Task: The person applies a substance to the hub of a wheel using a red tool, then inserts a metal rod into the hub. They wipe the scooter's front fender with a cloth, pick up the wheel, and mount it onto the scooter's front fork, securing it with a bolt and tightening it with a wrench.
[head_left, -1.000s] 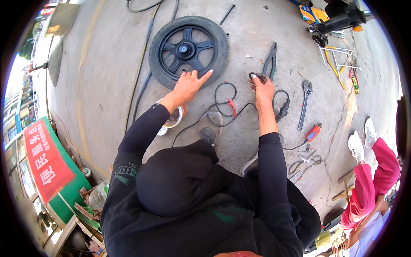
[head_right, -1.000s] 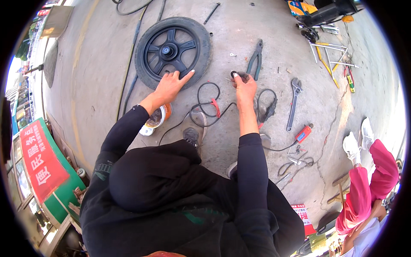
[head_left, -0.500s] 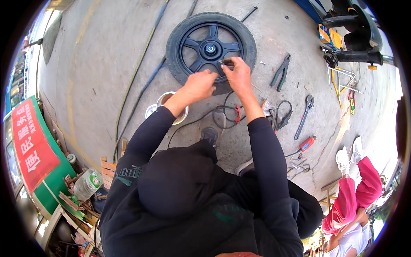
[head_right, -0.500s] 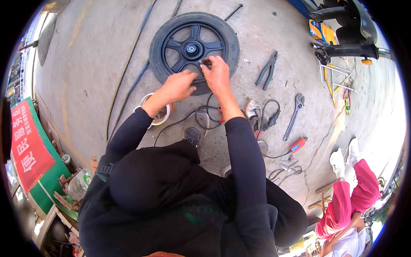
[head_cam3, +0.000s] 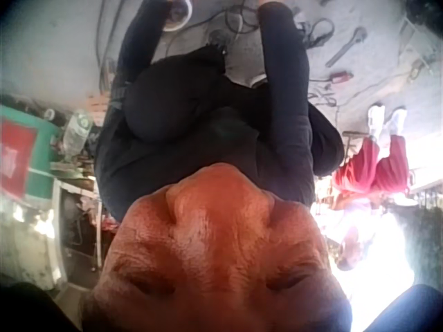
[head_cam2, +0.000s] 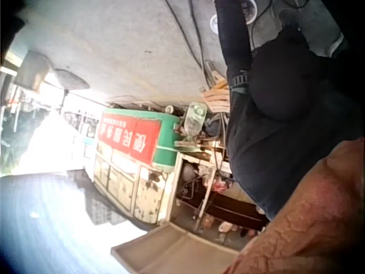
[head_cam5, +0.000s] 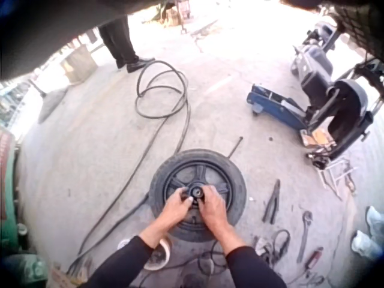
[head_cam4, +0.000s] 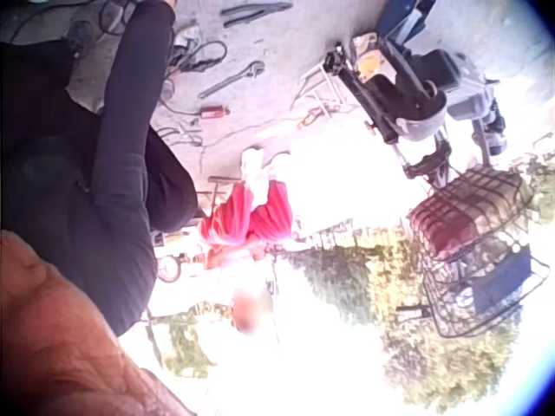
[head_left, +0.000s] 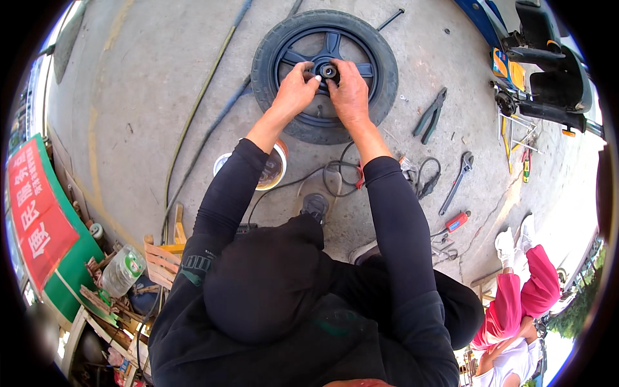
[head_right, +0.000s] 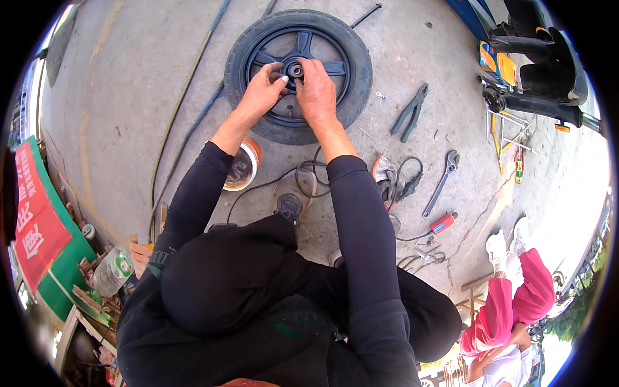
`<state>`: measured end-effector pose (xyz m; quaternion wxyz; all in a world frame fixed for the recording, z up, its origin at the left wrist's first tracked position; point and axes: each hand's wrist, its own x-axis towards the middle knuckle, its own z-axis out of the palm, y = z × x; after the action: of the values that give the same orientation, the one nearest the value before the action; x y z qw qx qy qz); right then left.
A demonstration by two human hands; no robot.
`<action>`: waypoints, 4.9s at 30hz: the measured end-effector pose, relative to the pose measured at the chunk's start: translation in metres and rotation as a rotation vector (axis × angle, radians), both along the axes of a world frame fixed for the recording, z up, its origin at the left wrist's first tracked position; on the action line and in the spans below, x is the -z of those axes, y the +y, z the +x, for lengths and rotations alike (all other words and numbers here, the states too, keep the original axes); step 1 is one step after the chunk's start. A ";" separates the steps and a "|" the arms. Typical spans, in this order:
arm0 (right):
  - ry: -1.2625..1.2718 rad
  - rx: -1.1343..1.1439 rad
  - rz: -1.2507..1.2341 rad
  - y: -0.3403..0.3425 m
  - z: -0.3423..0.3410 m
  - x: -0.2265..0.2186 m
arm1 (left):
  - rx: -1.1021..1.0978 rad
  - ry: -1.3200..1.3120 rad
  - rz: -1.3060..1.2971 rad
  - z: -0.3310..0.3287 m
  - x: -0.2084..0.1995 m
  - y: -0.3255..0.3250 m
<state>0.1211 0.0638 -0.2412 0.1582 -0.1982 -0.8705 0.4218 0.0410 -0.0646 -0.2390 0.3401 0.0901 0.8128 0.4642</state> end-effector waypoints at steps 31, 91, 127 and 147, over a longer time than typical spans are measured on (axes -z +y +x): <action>-0.315 0.307 -0.922 0.016 -0.029 0.014 | -0.020 -0.254 -0.075 -0.024 -0.011 0.022; -0.191 0.400 -0.974 0.009 -0.025 0.021 | -0.202 -0.295 0.161 -0.010 0.022 0.021; -0.816 0.356 0.445 0.323 0.491 -0.120 | -0.232 -0.075 -0.081 -0.034 0.061 0.006; -0.643 1.010 -0.438 0.181 0.539 0.037 | 1.028 -0.111 -0.399 0.260 -0.130 -0.031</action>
<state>0.6600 0.2449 -0.2783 0.0241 -0.7287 -0.5673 0.3830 0.3013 -0.0958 -0.1089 0.5758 0.3845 0.7171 0.0797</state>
